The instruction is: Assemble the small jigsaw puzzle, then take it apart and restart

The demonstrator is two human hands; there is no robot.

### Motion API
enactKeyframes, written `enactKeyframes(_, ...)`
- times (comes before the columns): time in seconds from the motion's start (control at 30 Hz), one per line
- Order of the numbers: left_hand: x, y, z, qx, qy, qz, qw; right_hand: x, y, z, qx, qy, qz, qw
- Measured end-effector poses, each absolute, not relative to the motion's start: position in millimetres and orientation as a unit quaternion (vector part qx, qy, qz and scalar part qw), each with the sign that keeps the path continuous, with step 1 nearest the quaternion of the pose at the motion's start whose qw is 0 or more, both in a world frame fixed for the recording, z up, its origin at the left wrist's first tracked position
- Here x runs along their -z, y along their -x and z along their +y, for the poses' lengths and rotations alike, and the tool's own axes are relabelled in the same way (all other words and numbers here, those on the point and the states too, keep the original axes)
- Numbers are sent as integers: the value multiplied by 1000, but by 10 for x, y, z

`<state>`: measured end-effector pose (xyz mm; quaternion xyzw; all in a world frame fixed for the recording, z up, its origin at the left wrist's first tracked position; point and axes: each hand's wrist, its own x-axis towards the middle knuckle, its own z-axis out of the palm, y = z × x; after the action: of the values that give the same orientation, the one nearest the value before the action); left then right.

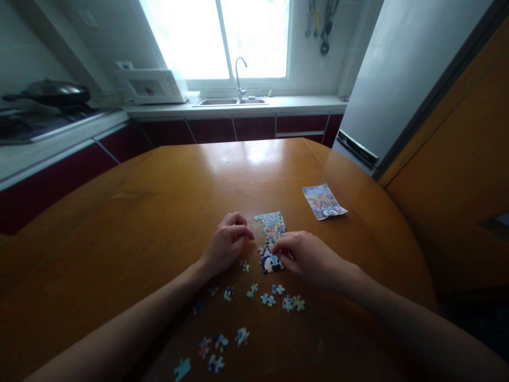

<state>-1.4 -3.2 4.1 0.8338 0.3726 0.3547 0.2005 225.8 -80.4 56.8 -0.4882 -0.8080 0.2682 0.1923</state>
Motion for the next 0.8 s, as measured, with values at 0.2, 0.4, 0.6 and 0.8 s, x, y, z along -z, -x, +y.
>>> enactKeyframes(0.2,-26,18,-26,-354,-835,372,197,-402,-2249,-684,-258,528,-760,277)
enactKeyframes(0.4,-54,9,-41,-351,-836,373,195,-332,-2299,-576,-237,576,-719,307)
enactKeyframes(0.6,-83,-4,-59,-346,-837,375,197,-260,-2323,-547,-200,572,-730,316)
enactKeyframes(0.8,-117,-11,-94,-331,-863,320,211,-230,-2267,-582,-183,511,-787,292)
